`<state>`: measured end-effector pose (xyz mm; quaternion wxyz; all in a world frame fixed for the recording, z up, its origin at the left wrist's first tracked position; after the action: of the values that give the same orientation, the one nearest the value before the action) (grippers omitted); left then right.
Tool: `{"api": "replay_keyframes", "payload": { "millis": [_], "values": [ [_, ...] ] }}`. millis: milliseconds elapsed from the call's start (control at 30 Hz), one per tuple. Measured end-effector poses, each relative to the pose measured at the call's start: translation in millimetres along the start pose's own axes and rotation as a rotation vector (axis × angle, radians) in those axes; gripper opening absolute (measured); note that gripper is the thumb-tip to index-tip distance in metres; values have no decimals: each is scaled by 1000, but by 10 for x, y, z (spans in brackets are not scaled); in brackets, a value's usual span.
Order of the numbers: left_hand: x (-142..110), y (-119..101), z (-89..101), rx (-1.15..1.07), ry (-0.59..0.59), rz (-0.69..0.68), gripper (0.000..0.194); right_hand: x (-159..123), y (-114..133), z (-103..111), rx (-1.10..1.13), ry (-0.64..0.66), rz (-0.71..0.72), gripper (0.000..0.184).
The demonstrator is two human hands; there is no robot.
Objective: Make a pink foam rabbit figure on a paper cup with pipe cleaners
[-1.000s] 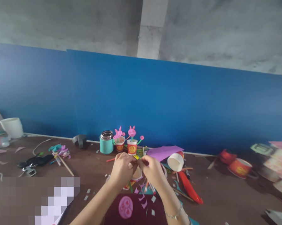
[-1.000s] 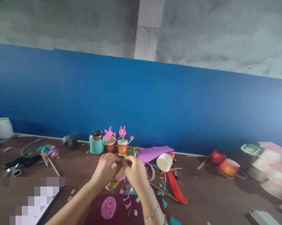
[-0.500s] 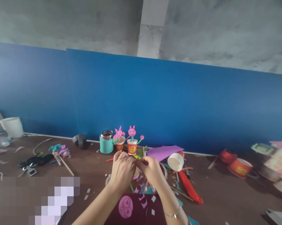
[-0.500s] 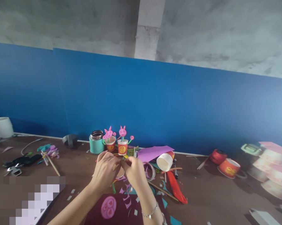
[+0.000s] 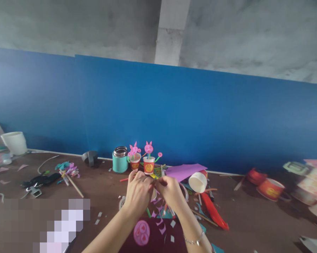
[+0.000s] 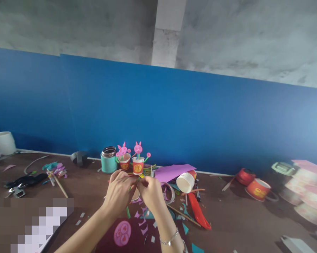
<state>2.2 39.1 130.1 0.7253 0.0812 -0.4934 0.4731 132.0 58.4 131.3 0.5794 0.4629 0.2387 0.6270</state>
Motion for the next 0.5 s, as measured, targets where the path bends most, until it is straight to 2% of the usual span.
{"api": "replay_keyframes", "payload": {
  "millis": [267,500],
  "values": [
    [-11,10,-21,58,25,-17,16,8,10,7,0,20,-5,20],
    [-8,17,-27,29,33,8,15,-21,6,-40,-143,-69,77,18]
  ]
}}
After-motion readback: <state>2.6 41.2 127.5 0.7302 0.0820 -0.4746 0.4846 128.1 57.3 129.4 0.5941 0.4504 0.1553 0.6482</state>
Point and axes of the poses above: each hand's wrist, its own x-axis towards the middle knuckle, its own z-axis out of the back of the hand, y = z × x, the point moved 3 cm from there along x, towards the middle knuckle, and after that the axes turned 13 degrees about -y, right-handed, at the moved point
